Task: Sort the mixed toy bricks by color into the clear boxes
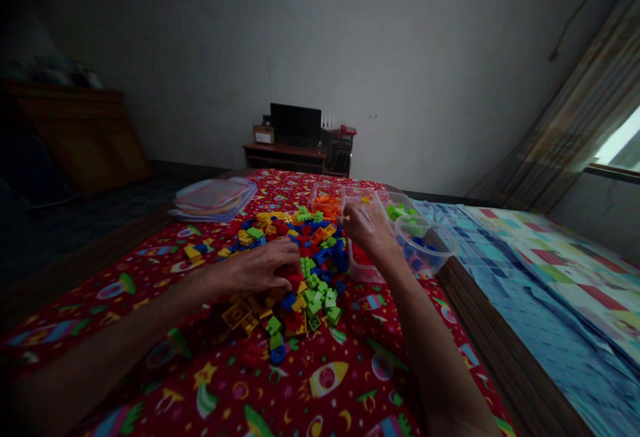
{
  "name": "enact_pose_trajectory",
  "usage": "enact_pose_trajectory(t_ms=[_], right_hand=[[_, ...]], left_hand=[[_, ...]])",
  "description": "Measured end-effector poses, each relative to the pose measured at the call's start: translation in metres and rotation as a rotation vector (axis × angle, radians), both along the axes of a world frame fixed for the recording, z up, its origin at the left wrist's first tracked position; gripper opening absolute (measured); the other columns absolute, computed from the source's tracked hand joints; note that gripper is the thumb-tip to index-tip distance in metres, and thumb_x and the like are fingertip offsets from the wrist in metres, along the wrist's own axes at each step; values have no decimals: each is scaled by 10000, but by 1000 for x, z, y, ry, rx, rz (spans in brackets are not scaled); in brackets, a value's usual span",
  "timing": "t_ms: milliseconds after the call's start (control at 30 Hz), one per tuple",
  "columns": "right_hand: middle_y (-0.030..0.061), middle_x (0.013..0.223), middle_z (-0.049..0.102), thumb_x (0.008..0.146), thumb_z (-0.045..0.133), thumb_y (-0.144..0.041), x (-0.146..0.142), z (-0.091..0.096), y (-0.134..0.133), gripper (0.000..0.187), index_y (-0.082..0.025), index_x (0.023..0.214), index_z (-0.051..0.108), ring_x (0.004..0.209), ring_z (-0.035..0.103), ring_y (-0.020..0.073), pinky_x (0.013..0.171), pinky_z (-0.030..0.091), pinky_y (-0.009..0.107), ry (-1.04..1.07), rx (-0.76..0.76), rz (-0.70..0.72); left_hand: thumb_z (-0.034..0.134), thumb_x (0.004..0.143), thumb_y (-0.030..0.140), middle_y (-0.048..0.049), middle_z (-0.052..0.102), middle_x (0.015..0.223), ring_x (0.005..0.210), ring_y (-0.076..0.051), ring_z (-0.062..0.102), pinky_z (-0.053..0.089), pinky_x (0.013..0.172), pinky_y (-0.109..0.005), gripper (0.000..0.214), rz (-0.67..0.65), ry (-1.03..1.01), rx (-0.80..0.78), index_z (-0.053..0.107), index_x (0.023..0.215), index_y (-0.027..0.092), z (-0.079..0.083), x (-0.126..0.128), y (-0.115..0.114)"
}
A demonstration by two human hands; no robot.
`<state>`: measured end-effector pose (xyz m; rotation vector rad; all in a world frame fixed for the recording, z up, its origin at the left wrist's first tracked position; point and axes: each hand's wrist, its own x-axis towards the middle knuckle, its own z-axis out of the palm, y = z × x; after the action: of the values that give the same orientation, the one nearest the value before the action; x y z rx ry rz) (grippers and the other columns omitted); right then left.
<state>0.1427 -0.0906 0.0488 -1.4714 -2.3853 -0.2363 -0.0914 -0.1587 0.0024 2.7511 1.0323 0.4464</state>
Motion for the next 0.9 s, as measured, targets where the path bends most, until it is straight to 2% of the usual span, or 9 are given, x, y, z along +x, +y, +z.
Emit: enact_pose_trajectory(t_ms=[100, 200, 333, 467, 567, 667, 800, 900], right_hand=[[54, 771, 678, 885, 533, -310, -29, -14, -11, 196, -175, 894, 675, 640, 546, 124, 547, 285, 236, -4, -117, 230], [73, 829, 684, 868, 567, -367, -49, -28, -22, 231, -167, 911, 675, 719, 586, 148, 563, 294, 242, -66, -140, 333], [88, 920, 685, 842, 610, -371, -58, -36, -29, 257, -168, 989, 666, 850, 611, 177, 624, 329, 240, -84, -196, 373], [38, 856, 679, 827, 613, -277, -57, -32, -27, 146, -192, 937, 658, 779, 598, 141, 595, 314, 221, -47, -286, 416], [53, 889, 674, 816, 597, -259, -55, -30, -24, 243, -177, 1044, 617, 768, 584, 150, 592, 307, 230, 1, -230, 376], [75, 940, 670, 796, 578, -219, -53, -33, -20, 367, -166, 1159, 560, 802, 579, 168, 611, 312, 242, 34, -150, 382], [55, 851, 671, 792, 561, -209, -53, -39, -14, 253, -190, 1039, 617, 755, 576, 165, 583, 297, 246, 44, -159, 386], [46, 834, 671, 791, 586, -220, -53, -40, -11, 213, -193, 999, 624, 737, 581, 155, 587, 316, 237, 97, -194, 396]], left_hand=[[635, 775, 224, -38, 612, 913, 867, -173, 566, 429, 765, -248, 95, 73, -35, -31, 625, 858, 179, 7, -7, 1], [622, 733, 231, -17, 654, 898, 851, -175, 599, 444, 769, -257, 141, 207, -102, -76, 642, 867, 195, 20, -18, 5], [636, 695, 360, -9, 686, 833, 782, -181, 630, 478, 695, -267, 218, 389, -318, -181, 653, 836, 195, 27, -31, 12], [666, 651, 406, 0, 672, 709, 653, -162, 622, 463, 547, -238, 345, 454, -521, -322, 642, 909, 178, 23, -37, 18], [671, 635, 396, 16, 655, 638, 562, -151, 599, 425, 457, -218, 431, 516, -588, -430, 624, 999, 169, 21, -35, 19], [677, 623, 357, 4, 690, 693, 606, -160, 631, 468, 505, -234, 448, 526, -650, -494, 618, 1025, 166, 21, -35, 20], [697, 579, 277, -12, 722, 792, 741, -181, 671, 520, 648, -272, 408, 503, -734, -511, 638, 966, 158, 20, -37, 21], [695, 561, 252, -15, 724, 807, 766, -188, 674, 528, 672, -280, 388, 495, -772, -505, 649, 933, 150, 19, -39, 22]])
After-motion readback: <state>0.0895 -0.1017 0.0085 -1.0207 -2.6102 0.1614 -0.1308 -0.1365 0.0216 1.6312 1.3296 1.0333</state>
